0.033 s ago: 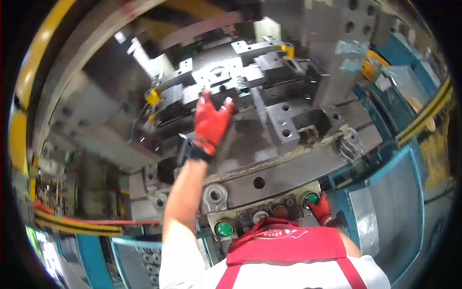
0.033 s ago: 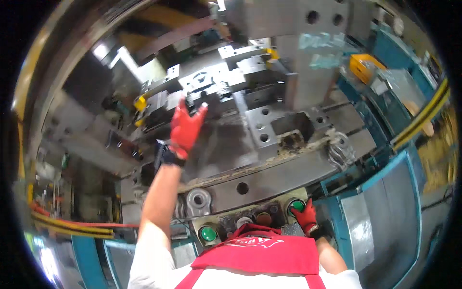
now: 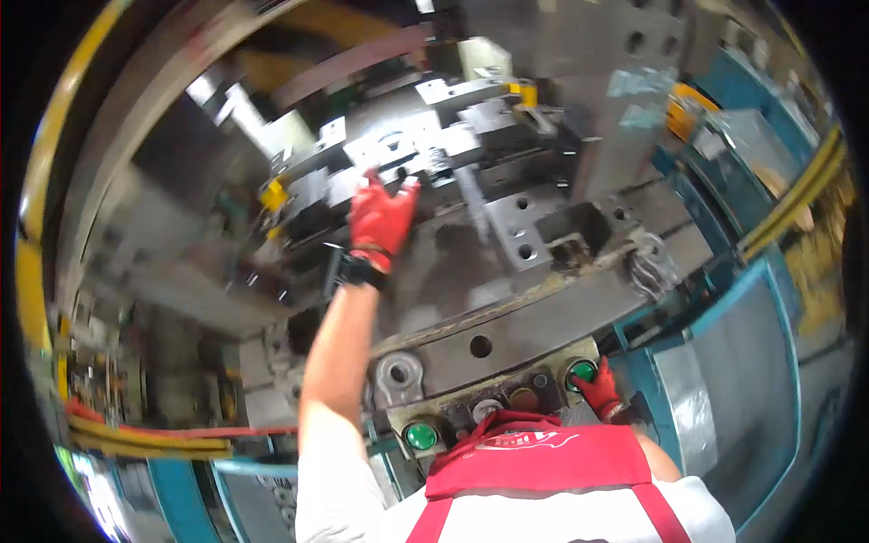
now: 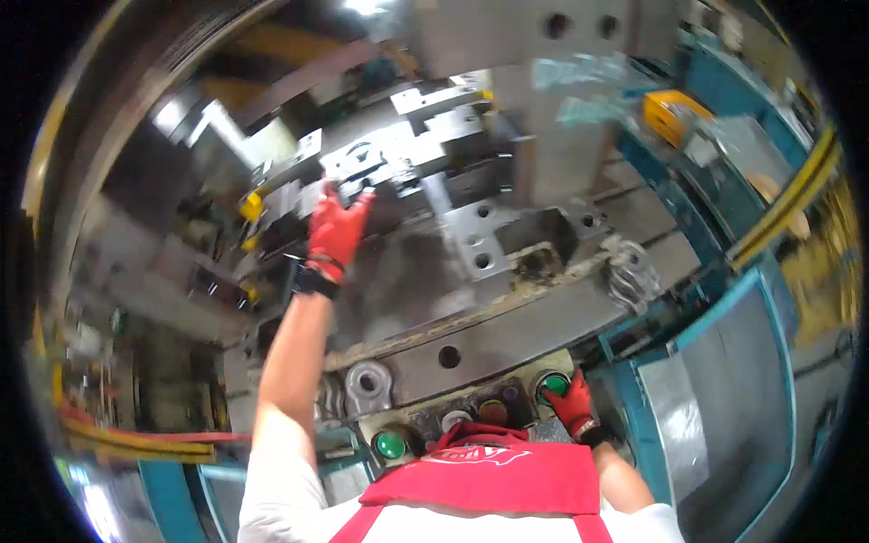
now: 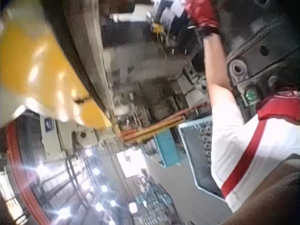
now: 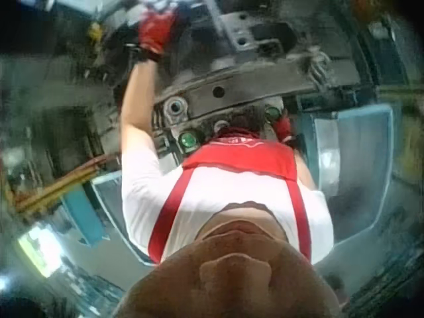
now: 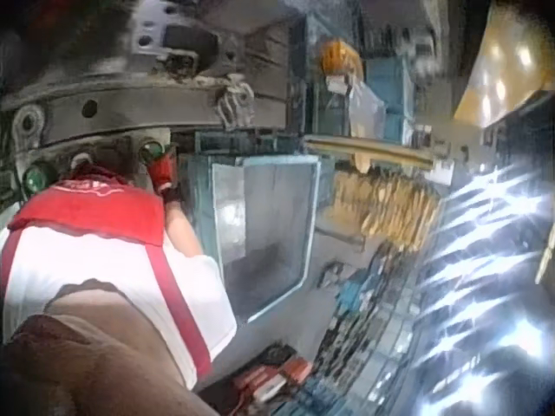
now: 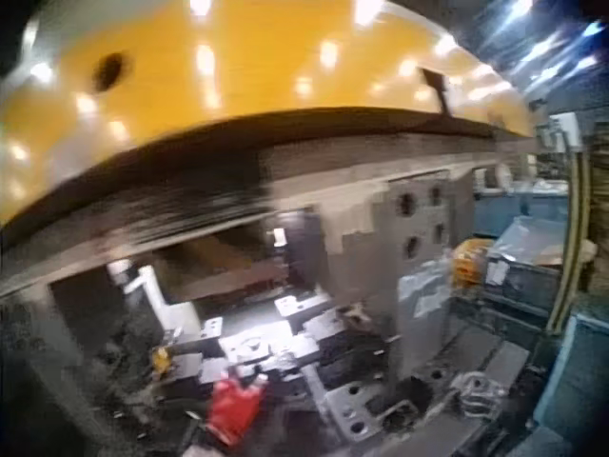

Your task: Operating a stamping press to form metal parts and placing them in a storage bin.

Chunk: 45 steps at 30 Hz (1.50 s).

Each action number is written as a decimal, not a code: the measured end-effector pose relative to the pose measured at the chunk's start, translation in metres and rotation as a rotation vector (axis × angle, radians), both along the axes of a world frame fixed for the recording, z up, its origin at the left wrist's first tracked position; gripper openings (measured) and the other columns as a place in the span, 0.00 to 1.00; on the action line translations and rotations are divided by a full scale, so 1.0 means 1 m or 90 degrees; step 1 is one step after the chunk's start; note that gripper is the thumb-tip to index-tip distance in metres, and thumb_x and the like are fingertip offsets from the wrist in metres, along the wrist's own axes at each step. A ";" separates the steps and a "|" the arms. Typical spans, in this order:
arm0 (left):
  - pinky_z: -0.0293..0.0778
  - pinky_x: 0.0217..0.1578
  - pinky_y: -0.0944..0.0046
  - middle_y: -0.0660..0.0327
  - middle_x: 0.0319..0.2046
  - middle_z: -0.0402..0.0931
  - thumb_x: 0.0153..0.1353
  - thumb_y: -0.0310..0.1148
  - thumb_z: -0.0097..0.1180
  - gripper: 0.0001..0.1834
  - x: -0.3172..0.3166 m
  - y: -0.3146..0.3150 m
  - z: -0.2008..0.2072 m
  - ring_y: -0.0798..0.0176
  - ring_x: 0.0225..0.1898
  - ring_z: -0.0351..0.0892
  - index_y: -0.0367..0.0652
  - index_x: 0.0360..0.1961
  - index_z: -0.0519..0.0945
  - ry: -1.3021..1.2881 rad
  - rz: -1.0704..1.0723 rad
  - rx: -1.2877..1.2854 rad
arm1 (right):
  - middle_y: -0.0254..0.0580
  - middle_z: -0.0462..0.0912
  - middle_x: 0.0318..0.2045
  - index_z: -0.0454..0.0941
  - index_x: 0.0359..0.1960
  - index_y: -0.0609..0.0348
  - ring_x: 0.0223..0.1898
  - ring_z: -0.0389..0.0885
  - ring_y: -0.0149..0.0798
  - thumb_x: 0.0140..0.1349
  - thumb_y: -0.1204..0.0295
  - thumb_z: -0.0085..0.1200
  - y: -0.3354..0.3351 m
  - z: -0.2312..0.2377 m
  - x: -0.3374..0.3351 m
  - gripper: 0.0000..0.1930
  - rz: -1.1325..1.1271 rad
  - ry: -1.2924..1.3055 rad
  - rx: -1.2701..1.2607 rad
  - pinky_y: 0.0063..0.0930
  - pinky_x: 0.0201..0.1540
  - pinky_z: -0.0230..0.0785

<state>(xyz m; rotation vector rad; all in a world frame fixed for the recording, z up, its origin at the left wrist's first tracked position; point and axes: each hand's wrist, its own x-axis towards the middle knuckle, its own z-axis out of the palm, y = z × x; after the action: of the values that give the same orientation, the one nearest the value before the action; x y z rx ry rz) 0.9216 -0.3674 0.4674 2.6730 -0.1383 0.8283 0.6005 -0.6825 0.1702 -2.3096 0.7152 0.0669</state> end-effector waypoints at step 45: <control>0.57 0.57 0.62 0.50 0.58 0.60 0.40 0.36 0.68 0.55 -0.278 0.040 -0.088 0.57 0.57 0.62 0.39 0.65 0.46 0.276 0.075 -0.496 | 0.60 0.72 0.49 0.69 0.54 0.60 0.53 0.69 0.54 0.43 0.42 0.59 -0.161 0.019 0.122 0.41 -0.154 -0.237 0.090 0.39 0.56 0.59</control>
<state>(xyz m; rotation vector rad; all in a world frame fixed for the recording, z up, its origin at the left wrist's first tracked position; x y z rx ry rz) 0.6440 -0.3274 0.3796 2.0485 0.3755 0.2250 0.7223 -0.8432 0.1894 -2.0074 0.7610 -0.3996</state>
